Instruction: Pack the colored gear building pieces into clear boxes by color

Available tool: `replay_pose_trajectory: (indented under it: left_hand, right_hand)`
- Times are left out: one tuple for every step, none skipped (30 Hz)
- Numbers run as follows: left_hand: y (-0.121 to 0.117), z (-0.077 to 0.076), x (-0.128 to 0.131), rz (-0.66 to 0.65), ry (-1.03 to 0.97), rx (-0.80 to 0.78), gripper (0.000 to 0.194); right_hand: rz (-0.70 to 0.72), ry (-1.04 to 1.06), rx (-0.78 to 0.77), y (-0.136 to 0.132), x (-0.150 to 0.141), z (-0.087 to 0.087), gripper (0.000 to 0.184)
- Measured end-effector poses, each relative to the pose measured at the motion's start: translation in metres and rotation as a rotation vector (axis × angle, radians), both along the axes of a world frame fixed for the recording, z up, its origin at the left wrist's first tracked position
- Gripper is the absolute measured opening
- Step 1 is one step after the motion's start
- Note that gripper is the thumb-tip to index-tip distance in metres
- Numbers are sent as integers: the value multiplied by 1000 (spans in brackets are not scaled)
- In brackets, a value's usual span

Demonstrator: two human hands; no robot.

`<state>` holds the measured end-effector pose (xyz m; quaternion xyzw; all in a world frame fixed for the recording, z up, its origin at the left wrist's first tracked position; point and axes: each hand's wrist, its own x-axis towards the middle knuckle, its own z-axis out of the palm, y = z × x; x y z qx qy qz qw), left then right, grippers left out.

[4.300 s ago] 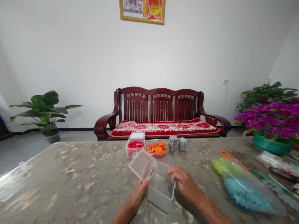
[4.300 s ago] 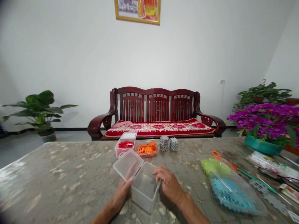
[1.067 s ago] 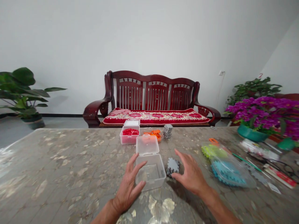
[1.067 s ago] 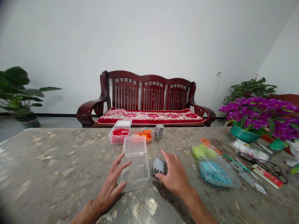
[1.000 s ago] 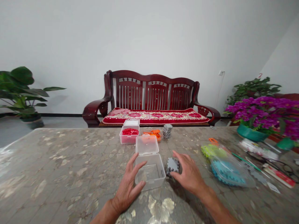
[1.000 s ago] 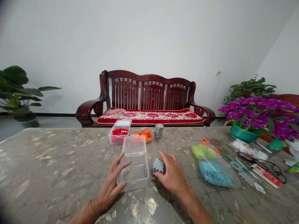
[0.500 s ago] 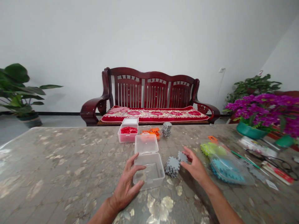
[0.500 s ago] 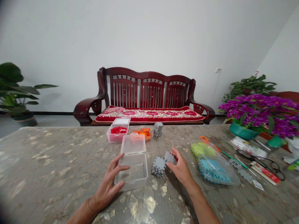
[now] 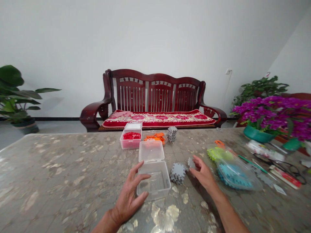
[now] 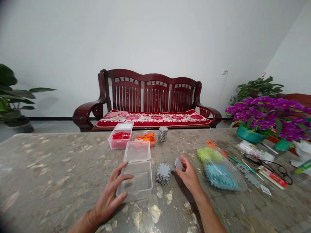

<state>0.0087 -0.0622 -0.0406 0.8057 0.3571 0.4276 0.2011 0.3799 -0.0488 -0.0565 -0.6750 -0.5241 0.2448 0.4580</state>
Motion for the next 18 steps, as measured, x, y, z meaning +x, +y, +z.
replay_pose_trajectory:
  left_hand:
    - [0,0,0,-3,-3,-1,38]
    - [1,-1,0,-7,-4,-4,38]
    - [1,-1,0,-11,-4,-5,38]
    - [1,-1,0,-13,-5,-5,38]
    - [0,-1,0,-14,-5,-5,38]
    - [0,-1,0,-13,-5,-4,37]
    - [0,-1,0,-12,-5,-2,37]
    - [0,0,0,-11,-7,-1,37]
    - [-1,0,0,-11,-8,0,37]
    - [-1,1,0,-11,-8,1,37]
    - [-1,1,0,-12,-6,1,37]
    - [0,2,0,-12,-3,0,37]
    - [0,2,0,-12,1,1,37]
    - [0,2,0,-10,4,3,37]
    - [0,2,0,-9,7,6,37]
    - [0,2,-1,-7,9,11,38]
    - [0,2,-1,-5,10,15,38]
    - [0,2,-1,-4,10,19,38]
  right_hand:
    - [28,-27,-3,-1,-2,0,73]
    - [62,-63,-9,-2,-5,1,73]
    - [94,-112,-17,-2,-8,2,71]
    - [116,-171,-23,-2,-11,4,67]
    - [119,-233,-23,-3,-14,7,63]
    - [108,-289,-11,-3,-16,10,58]
    - [92,-329,15,-4,-18,14,55]
    - [82,-351,52,-5,-20,19,53]
    - [87,-356,95,-6,-22,24,53]
    - [111,-350,135,-8,-25,31,52]
    - [151,-343,165,-11,-29,38,51]
    - [200,-344,183,-14,-33,45,48]
    - [247,-355,188,-18,-38,51,47]
    - [282,-377,182,-21,-44,57,47]
    - [299,-404,168,-24,-49,62,48]
    - [297,-431,151,-26,-54,65,49]
    - [282,-448,134,-28,-59,67,50]
    - [261,-453,121,-28,-61,67,50]
